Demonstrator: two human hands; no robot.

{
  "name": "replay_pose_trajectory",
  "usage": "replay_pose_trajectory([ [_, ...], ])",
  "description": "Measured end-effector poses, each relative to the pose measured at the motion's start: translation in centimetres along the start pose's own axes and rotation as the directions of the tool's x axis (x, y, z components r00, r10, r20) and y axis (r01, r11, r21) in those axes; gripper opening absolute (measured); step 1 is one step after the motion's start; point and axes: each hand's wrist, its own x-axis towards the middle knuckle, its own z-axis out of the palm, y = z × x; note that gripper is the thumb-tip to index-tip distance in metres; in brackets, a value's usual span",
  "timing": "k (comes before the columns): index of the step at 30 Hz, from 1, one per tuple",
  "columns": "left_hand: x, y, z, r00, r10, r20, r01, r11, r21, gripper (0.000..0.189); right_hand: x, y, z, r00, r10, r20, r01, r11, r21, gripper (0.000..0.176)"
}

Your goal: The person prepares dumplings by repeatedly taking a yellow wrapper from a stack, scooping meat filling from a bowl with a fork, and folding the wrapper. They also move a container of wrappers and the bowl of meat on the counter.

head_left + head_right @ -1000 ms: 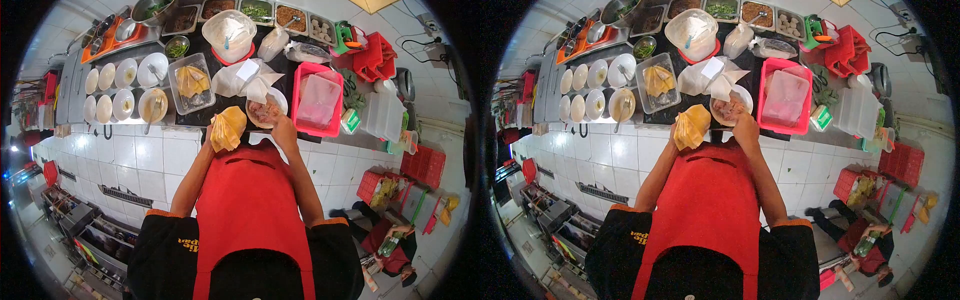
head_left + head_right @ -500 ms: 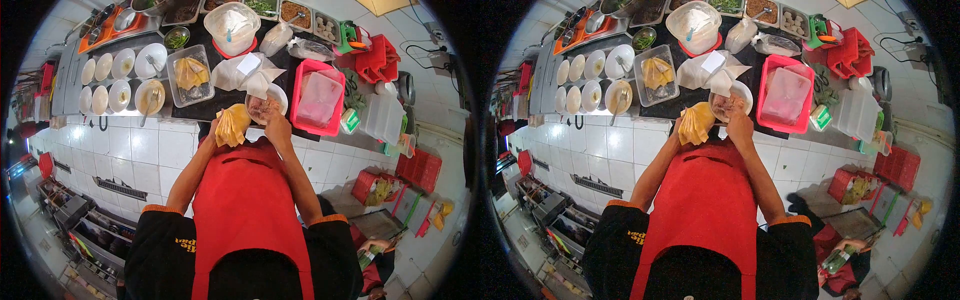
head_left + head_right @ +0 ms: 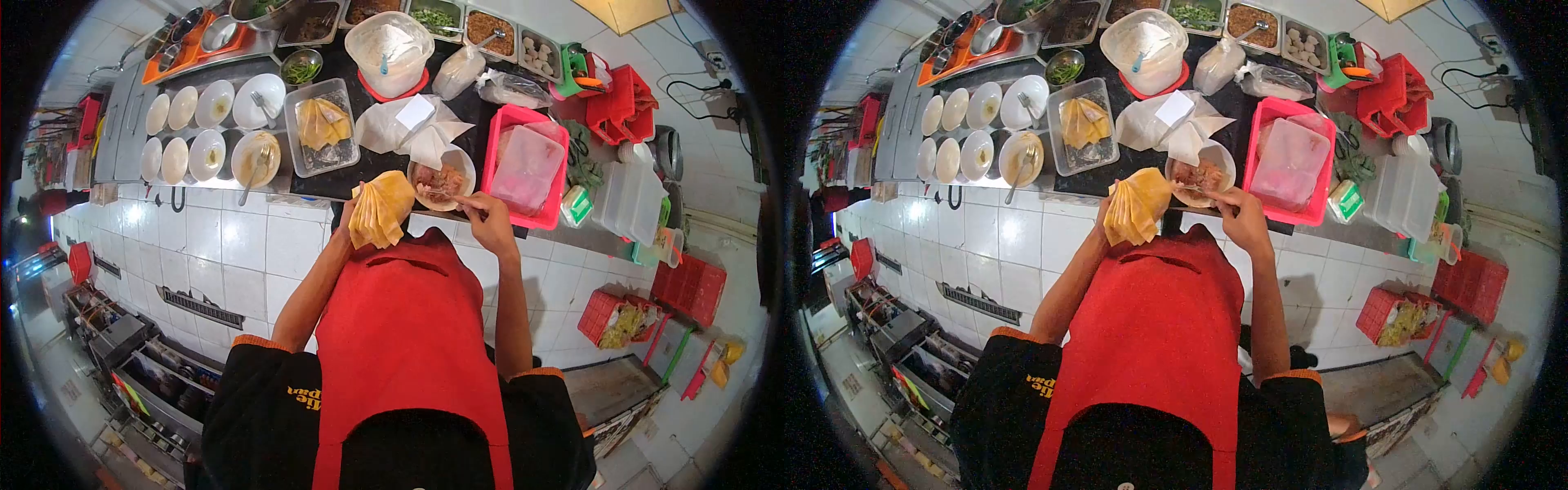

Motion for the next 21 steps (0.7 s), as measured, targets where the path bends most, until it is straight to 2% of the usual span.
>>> replay_pose_trajectory([
  [1,-0.7,0.4,2.2,0.999,-0.021,0.03,0.022,0.999,-0.036,0.07,-0.1,-0.7,0.2,1.0,-0.009,0.0,0.009,1.0,0.002,0.031],
  [3,-1.2,0.9,5.9,0.997,-0.035,0.069,0.04,0.997,-0.067,0.07,0.1,-2.1,0.7,0.973,-0.207,-0.107,0.22,0.968,0.125,0.03],
  [5,-1.2,1.1,8.0,0.991,-0.01,0.134,0.037,0.979,-0.199,0.071,0.6,-3.0,1.5,0.972,-0.201,-0.126,0.218,0.964,0.149,0.03],
  [7,-1.3,1.7,8.9,0.978,0.042,0.204,0.005,0.974,-0.226,0.071,1.6,-3.1,2.5,0.859,-0.405,-0.313,0.442,0.895,0.057,0.031],
  [8,-1.4,2.0,9.3,0.974,0.072,0.214,-0.028,0.979,-0.201,0.069,1.5,-3.0,2.4,0.889,-0.33,-0.317,0.381,0.918,0.114,0.033],
  [13,-2.3,3.4,10.7,0.956,0.196,0.219,-0.159,0.971,-0.179,0.068,0.5,-3.5,-0.6,0.902,-0.314,-0.297,0.371,0.915,0.159,0.033],
  [15,-3.0,3.8,12.3,0.959,0.207,0.193,-0.185,0.975,-0.125,0.067,-0.3,-4.4,-1.8,0.937,-0.258,-0.235,0.333,0.863,0.381,0.034],
  [16,-3.4,3.8,13.0,0.962,0.216,0.164,-0.207,0.976,-0.071,0.066,-0.6,-5.6,-2.2,0.941,-0.279,-0.194,0.335,0.852,0.403,0.039],
  [17,-3.7,3.5,13.0,0.963,0.211,0.166,-0.202,0.977,-0.069,0.066,-0.7,-7.0,-2.4,0.941,-0.275,-0.198,0.334,0.852,0.402,0.039],
  [19,-4.3,3.0,12.9,0.964,0.259,-0.06,-0.234,0.934,0.268,0.057,-0.3,-9.1,-2.9,0.925,-0.361,-0.12,0.366,0.93,0.022,0.045],
  [20,-4.4,3.2,12.8,0.966,0.24,0.1,-0.257,0.936,0.242,0.052,0.0,-8.6,-2.9,0.925,-0.358,-0.129,0.363,0.932,0.02,0.045],
  [21,-4.4,3.3,12.8,0.967,0.233,0.106,-0.252,0.936,0.244,0.052,0.3,-8.1,-2.7,0.95,-0.294,-0.107,0.305,0.947,0.097,0.048],
])
